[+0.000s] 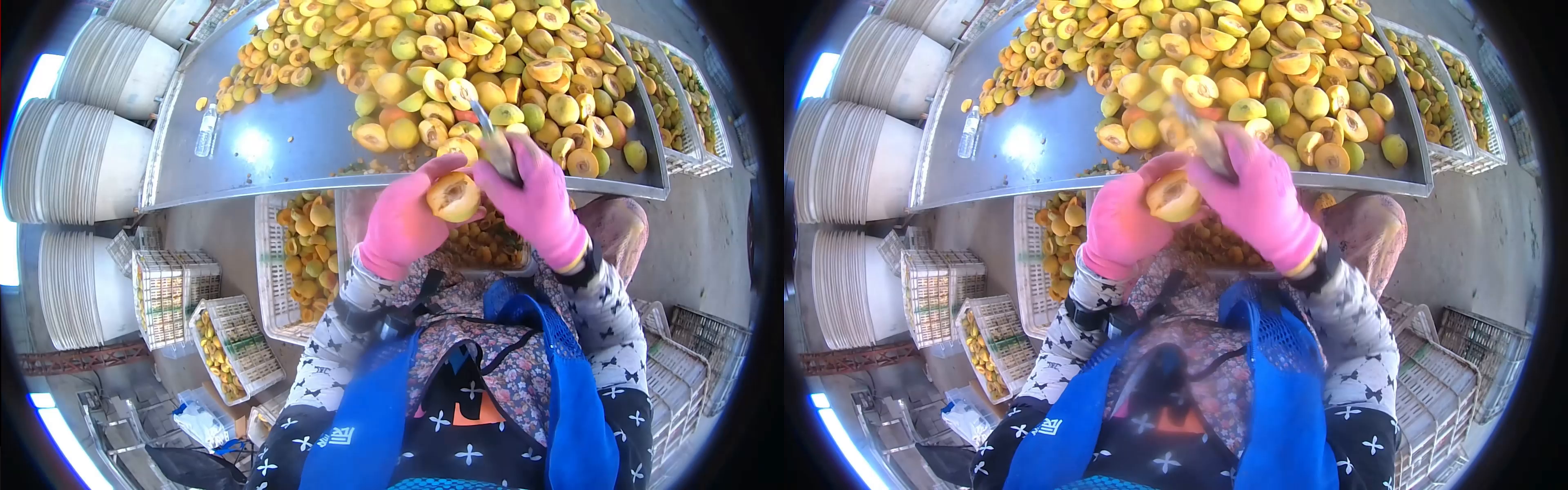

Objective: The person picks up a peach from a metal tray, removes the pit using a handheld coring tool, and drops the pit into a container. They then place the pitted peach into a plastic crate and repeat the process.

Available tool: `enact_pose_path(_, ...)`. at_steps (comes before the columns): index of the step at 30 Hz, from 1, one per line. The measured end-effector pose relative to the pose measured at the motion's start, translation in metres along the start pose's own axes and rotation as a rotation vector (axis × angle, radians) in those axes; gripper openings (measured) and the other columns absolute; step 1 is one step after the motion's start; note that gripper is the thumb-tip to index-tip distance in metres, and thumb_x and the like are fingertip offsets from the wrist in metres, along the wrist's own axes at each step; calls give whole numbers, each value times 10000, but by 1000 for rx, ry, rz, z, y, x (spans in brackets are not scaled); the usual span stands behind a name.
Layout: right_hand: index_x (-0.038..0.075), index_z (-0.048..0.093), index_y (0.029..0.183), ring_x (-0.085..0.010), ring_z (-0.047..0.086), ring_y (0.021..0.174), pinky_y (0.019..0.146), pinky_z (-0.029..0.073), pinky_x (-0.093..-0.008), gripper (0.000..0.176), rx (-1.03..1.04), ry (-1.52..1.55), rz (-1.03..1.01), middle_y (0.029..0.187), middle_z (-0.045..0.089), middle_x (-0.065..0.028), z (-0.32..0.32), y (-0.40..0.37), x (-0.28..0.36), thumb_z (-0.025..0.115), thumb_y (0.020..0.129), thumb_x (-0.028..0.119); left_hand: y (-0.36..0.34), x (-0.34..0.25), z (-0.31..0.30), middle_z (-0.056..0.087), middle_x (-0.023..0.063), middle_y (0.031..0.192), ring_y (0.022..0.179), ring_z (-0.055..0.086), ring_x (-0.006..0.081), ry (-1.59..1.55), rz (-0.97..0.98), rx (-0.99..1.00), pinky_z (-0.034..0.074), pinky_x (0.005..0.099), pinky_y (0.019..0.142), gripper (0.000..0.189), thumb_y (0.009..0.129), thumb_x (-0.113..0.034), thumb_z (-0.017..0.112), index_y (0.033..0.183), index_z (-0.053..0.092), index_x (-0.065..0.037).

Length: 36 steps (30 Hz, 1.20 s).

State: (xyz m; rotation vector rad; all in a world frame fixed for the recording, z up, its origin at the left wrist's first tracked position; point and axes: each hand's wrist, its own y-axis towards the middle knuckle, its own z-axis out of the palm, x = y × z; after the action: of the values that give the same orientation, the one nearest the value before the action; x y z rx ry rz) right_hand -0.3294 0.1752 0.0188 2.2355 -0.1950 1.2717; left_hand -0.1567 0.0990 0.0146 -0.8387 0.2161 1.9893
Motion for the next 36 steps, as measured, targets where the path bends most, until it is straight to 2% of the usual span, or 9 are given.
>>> enact_pose_path(2,46,606,1015,-393,648,773,668,517,-450,241,44,-115,-28,824,647,-181,-2,-18,3,701,842,185,2,5,-5,528,177,1321,1188,567,272,358,183,-42,484,426,1012,434,1014,-165,425,1411,393,5)
enact_pose_path(8,59,565,1103,-345,640,814,700,496,-441,359,236,-505,-150,967,628,-131,4,-43,-11,716,795,166,4,7,2,551,185,1319,1159,601,278,277,418,-71,522,362,951,338,1011,-45,427,1335,471,39)
enact_pose_path(11,62,557,1113,-334,642,825,717,490,-435,361,284,-548,-121,948,623,-128,5,-43,-7,706,805,179,8,10,-6,553,192,1316,1088,638,262,1192,878,-62,535,341,912,323,948,2,538,1270,528,35)
enact_pose_path(15,81,542,1089,-308,646,812,720,477,-432,330,244,-610,-173,911,612,-111,6,-44,-10,688,818,202,6,13,7,593,181,1261,1051,649,258,1047,751,-146,524,345,914,322,906,-9,602,1222,558,36)
enact_pose_path(19,106,514,1016,-284,649,765,691,466,-430,255,293,-617,-213,860,599,-86,4,-40,-10,658,840,221,6,5,-9,637,151,1170,1048,639,243,1540,883,-147,510,343,921,328,930,-39,591,1247,548,35)
enact_pose_path(21,96,525,1020,-296,648,773,700,473,-430,268,368,-643,-215,879,608,-92,1,-39,-10,670,826,211,6,8,-9,648,134,1126,1026,634,224,1266,781,-171,503,333,914,342,949,-53,572,1279,534,28)
enact_pose_path(23,79,550,1039,-322,647,804,715,488,-433,305,456,-669,-204,920,625,-107,-2,-38,-12,697,798,192,3,18,1,651,120,1090,998,626,196,378,351,-241,497,320,902,358,967,-63,549,1314,515,18)
enact_pose_path(30,40,487,912,-437,590,709,597,447,-475,201,371,72,-10,702,556,-185,21,-60,-3,665,836,90,4,22,3,645,121,1055,888,635,173,565,481,-287,531,306,802,351,989,-78,506,1326,497,21)
enact_pose_path(36,26,511,895,-429,562,654,580,425,-466,212,315,113,50,702,556,-183,31,-59,-1,690,839,125,14,16,10,653,96,906,812,664,184,284,456,-333,574,320,718,266,1032,-229,505,1096,612,5)
